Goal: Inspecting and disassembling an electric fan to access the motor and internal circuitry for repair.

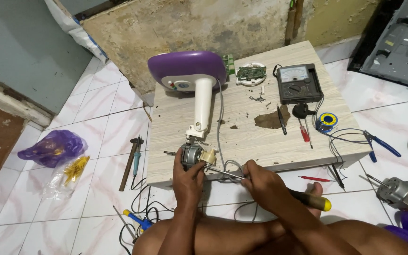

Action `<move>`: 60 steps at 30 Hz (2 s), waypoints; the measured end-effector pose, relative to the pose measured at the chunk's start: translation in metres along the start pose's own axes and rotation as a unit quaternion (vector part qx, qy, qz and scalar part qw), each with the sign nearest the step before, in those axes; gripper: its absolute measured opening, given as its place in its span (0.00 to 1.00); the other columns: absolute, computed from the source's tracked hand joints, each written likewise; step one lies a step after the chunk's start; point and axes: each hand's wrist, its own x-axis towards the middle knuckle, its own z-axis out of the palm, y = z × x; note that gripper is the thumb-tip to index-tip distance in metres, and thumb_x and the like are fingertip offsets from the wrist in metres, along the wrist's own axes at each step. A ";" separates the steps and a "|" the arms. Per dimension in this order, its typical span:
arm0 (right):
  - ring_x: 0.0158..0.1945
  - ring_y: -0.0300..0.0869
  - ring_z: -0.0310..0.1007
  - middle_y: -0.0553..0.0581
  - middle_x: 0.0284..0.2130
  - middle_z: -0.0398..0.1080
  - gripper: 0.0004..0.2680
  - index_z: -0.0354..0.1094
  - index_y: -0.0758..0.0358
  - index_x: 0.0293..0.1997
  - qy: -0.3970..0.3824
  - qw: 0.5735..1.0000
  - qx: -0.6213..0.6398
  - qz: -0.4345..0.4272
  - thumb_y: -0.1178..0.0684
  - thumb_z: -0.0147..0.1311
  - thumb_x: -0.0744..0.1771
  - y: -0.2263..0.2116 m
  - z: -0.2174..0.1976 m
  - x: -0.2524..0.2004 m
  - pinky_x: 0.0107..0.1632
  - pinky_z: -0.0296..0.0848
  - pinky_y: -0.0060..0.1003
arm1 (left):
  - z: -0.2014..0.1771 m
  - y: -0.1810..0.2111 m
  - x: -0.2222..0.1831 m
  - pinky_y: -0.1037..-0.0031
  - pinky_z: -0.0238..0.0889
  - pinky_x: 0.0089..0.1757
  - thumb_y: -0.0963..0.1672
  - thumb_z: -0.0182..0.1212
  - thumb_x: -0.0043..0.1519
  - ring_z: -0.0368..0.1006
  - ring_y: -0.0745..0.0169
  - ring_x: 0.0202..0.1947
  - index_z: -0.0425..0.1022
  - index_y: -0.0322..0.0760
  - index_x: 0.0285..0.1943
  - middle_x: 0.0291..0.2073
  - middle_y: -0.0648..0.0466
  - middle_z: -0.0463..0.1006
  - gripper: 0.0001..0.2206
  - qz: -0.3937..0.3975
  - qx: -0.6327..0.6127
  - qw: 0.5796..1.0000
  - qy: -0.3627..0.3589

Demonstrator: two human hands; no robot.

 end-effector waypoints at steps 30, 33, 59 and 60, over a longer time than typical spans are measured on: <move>0.27 0.47 0.75 0.55 0.26 0.76 0.06 0.65 0.58 0.44 -0.091 0.983 0.087 0.136 0.51 0.53 0.68 -0.015 -0.014 0.013 0.33 0.71 0.44 | 0.000 0.002 0.000 0.63 0.57 0.64 0.36 0.67 0.49 0.58 0.44 0.72 0.87 0.42 0.43 0.74 0.42 0.58 0.15 -0.024 0.043 0.999 -0.019; 0.31 0.43 0.80 0.53 0.30 0.80 0.06 0.68 0.57 0.45 -0.132 0.968 0.094 0.192 0.51 0.54 0.67 -0.015 -0.028 0.016 0.36 0.75 0.40 | 0.001 0.001 0.002 0.63 0.60 0.62 0.36 0.69 0.48 0.63 0.44 0.69 0.87 0.43 0.40 0.73 0.41 0.60 0.13 -0.008 0.067 0.998 -0.005; 0.32 0.42 0.77 0.58 0.28 0.84 0.10 0.84 0.69 0.35 -0.269 0.885 0.111 0.364 0.53 0.59 0.68 0.063 -0.119 -0.012 0.39 0.77 0.35 | -0.007 0.028 0.002 0.65 0.61 0.48 0.41 0.71 0.54 0.71 0.57 0.43 0.84 0.43 0.41 0.44 0.57 0.77 0.07 0.102 -0.006 0.989 0.106; 0.32 0.42 0.77 0.58 0.28 0.84 0.10 0.84 0.69 0.35 -0.251 0.888 0.111 0.368 0.53 0.59 0.68 0.062 -0.119 -0.014 0.39 0.77 0.35 | -0.005 0.033 0.001 0.65 0.61 0.48 0.41 0.71 0.54 0.71 0.57 0.43 0.84 0.43 0.41 0.44 0.57 0.77 0.07 0.117 -0.016 0.987 0.105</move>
